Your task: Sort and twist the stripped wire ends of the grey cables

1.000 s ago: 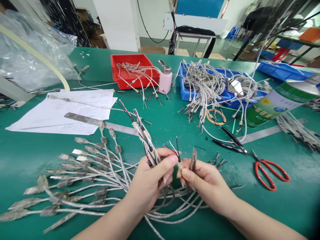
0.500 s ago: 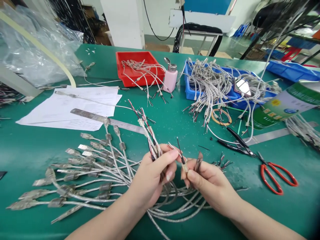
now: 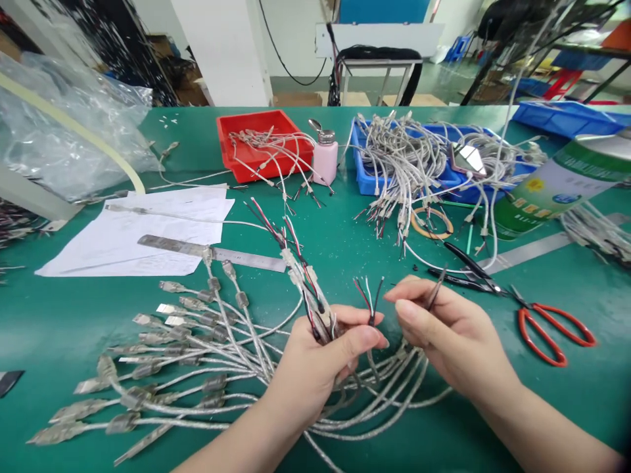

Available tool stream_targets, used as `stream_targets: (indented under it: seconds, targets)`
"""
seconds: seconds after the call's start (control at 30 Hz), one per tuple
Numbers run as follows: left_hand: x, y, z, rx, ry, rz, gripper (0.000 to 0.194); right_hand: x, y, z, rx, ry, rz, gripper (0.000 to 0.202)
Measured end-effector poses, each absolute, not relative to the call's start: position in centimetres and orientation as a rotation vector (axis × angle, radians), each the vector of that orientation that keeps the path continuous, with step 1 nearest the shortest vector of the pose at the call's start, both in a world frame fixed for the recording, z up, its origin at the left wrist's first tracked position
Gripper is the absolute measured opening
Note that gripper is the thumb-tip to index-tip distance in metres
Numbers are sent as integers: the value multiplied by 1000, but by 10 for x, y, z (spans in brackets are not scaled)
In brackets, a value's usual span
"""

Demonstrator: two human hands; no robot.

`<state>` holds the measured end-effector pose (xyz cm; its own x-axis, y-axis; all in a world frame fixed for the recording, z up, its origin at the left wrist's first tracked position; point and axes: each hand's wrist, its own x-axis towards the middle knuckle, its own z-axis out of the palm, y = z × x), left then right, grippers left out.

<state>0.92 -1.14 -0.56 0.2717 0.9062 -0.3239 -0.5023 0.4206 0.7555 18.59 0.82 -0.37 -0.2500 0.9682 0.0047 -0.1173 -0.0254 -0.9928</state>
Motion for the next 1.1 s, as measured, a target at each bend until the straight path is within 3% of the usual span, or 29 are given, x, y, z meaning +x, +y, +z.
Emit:
stream_targets:
  seconds: [0.2, 0.57, 0.8, 1.1]
  targets:
    - [14, -16, -8, 678, 899, 966, 20, 181, 7, -2, -852, -1206, 1565, 10]
    - [15, -14, -8, 664, 865, 1031, 19, 185, 6, 2, -789, -1430, 1361, 4]
    - [13, -15, -7, 694, 895, 1034, 17, 190, 8, 10, -644, -1742, 1148, 22]
    - [13, -17, -4, 809, 957, 1048, 9, 200, 17, 13, -858, -1698, 1242, 4]
